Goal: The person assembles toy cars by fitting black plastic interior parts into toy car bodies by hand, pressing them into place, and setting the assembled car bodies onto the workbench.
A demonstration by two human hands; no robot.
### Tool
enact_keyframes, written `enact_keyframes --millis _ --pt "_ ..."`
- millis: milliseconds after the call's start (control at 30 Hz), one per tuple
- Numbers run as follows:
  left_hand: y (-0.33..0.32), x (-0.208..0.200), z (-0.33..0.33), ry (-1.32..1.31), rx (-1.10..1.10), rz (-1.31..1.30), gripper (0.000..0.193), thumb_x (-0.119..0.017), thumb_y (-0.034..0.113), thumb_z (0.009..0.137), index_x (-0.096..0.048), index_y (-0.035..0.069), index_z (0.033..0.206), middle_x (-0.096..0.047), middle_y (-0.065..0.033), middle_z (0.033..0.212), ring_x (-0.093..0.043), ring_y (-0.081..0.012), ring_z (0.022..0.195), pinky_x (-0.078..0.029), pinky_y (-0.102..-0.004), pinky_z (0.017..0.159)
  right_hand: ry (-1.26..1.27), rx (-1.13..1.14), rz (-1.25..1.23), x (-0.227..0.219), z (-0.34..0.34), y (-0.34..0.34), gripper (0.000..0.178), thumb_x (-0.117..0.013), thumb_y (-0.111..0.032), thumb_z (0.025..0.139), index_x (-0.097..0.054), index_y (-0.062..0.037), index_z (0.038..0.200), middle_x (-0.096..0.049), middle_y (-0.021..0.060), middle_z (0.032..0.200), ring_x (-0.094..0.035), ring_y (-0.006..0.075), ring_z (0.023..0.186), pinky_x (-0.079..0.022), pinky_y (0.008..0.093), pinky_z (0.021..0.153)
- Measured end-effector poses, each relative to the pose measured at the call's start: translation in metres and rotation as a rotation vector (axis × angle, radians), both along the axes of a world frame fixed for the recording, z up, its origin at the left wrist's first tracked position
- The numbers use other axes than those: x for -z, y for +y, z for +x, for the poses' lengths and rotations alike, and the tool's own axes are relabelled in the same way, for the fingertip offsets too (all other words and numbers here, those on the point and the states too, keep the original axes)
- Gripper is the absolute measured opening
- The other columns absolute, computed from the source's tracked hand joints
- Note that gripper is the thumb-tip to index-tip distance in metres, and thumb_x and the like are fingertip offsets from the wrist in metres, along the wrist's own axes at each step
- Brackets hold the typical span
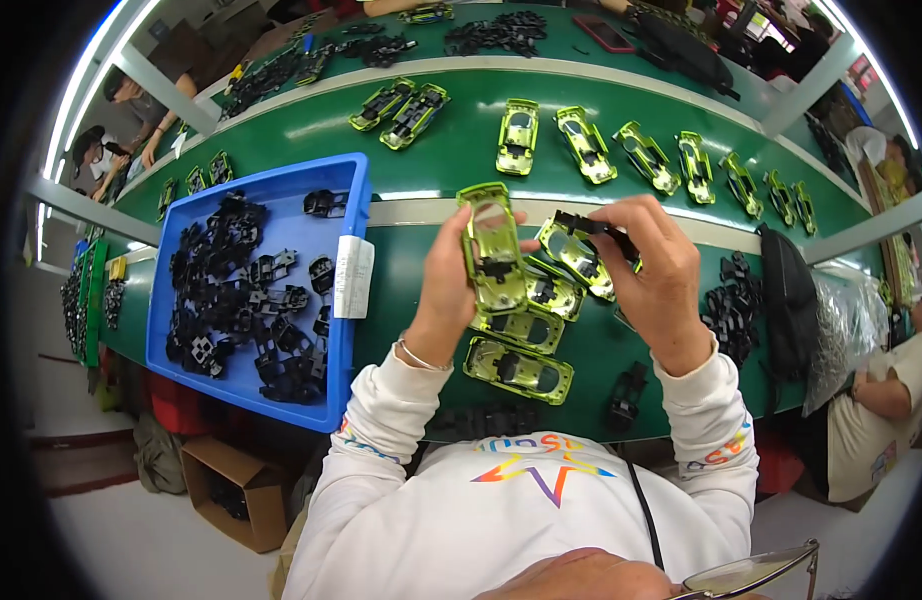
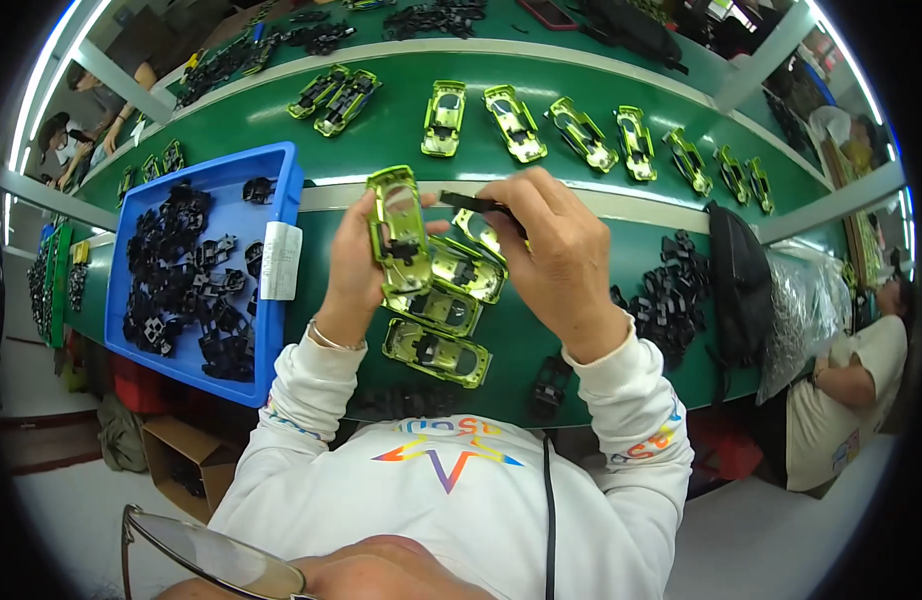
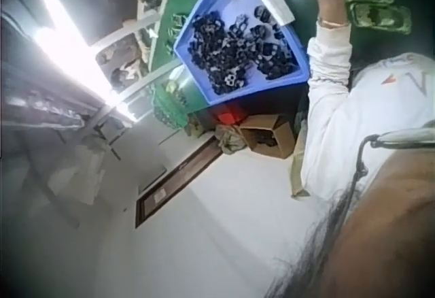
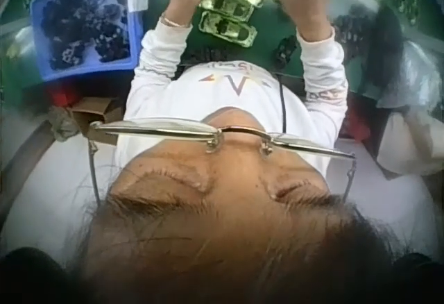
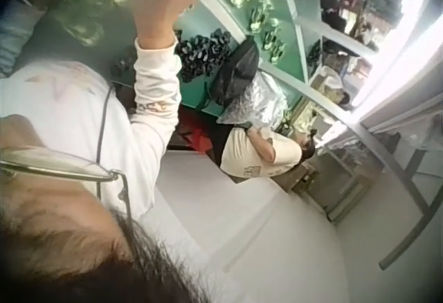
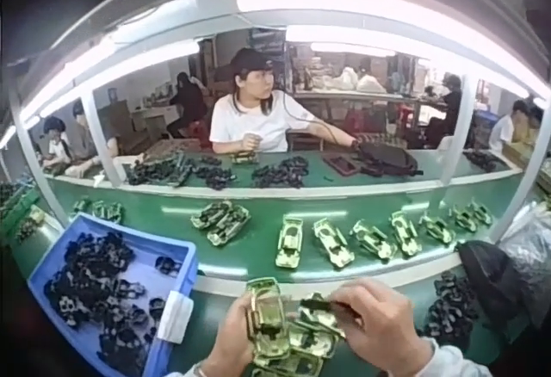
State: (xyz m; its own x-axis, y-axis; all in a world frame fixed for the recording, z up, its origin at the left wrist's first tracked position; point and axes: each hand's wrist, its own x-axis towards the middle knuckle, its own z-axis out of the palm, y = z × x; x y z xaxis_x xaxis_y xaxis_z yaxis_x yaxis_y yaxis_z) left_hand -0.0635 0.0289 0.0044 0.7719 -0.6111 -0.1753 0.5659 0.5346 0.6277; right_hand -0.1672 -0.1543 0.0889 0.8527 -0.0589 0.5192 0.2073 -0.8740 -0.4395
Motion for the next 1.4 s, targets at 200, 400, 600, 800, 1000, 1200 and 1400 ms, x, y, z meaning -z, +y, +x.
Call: enact_keyframes --millis 200,400,600,800,1000,1200,1400 --pt "-0.004 0.002 -0.017 -0.024 -0.189 0.095 0.043 -0.032 0.038 0.109 -0.055 0.006 0.126 -0.067 -0.0080 0.108 -0.067 -0.0164 0.093 -0.056 -0.0322 0.084 -0.185 -0.340 0.143 0.035 0.054 0.033 0.028 -0.068 0.010 0.067 -0.061 -0.0027 0.091 -0.067 0.0096 0.102 -0.067 0.0294 0.084 -0.055 0.0372 0.070" --pt "-0.004 0.001 -0.016 -0.021 -0.263 0.078 0.043 -0.030 0.038 0.110 -0.056 0.005 0.122 -0.065 -0.0055 0.101 -0.065 -0.0133 0.088 -0.056 -0.0302 0.080 -0.212 -0.242 -0.218 0.035 0.036 0.032 0.034 -0.074 -0.001 0.063 -0.067 -0.0081 0.096 -0.067 0.0038 0.106 -0.065 0.0227 0.085 -0.049 0.0359 0.079" --pt "-0.006 -0.009 -0.018 -0.001 -0.207 0.055 0.047 -0.032 0.044 0.109 -0.057 0.005 0.116 -0.067 -0.0066 0.099 -0.067 -0.0140 0.086 -0.058 -0.0308 0.078 -0.230 -0.261 -0.143 0.037 0.031 0.021 0.033 -0.071 0.000 0.068 -0.068 -0.0053 0.100 -0.069 0.0053 0.105 -0.067 0.0229 0.089 -0.052 0.0381 0.084" --pt "-0.006 -0.005 -0.022 -0.121 -0.135 0.058 0.032 -0.046 0.032 0.105 -0.048 0.009 0.126 -0.060 -0.0025 0.106 -0.063 -0.0103 0.093 -0.054 -0.0279 0.081 -0.211 -0.300 -0.312 0.035 0.030 0.017 0.037 -0.067 0.001 0.071 -0.066 -0.0035 0.108 -0.070 0.0086 0.107 -0.068 0.0245 0.090 -0.052 0.0394 0.094" --pt "-0.007 -0.006 -0.023 -0.082 -0.191 0.036 0.032 -0.044 0.027 0.104 -0.052 0.006 0.127 -0.063 -0.0056 0.109 -0.064 -0.0142 0.100 -0.053 -0.0313 0.088 -0.027 -0.324 -0.223 0.013 0.021 0.027 0.051 -0.069 -0.001 0.074 -0.059 -0.0061 0.125 -0.068 0.0093 0.115 -0.066 0.0258 0.101 -0.047 0.0416 0.100" --pt "-0.006 0.005 -0.024 -0.166 -0.179 0.068 0.048 -0.029 0.038 0.110 -0.052 0.001 0.130 -0.063 -0.0127 0.122 -0.063 -0.0199 0.109 -0.051 -0.0338 0.094 -0.054 -0.266 -0.231 0.029 0.015 0.031 0.059 -0.078 -0.005 0.071 -0.062 -0.0088 0.128 -0.064 0.0083 0.132 -0.066 0.0248 0.098 -0.047 0.0360 0.085" --pt "-0.004 -0.001 -0.027 -0.164 -0.264 0.095 0.058 -0.021 0.045 0.110 -0.053 0.000 0.130 -0.064 -0.0128 0.120 -0.063 -0.0204 0.107 -0.054 -0.0339 0.093 -0.149 -0.305 -0.296 0.042 0.011 0.033 0.055 -0.075 -0.009 0.072 -0.064 -0.0032 0.126 -0.062 0.0108 0.132 -0.065 0.0219 0.098 -0.048 0.0344 0.080"
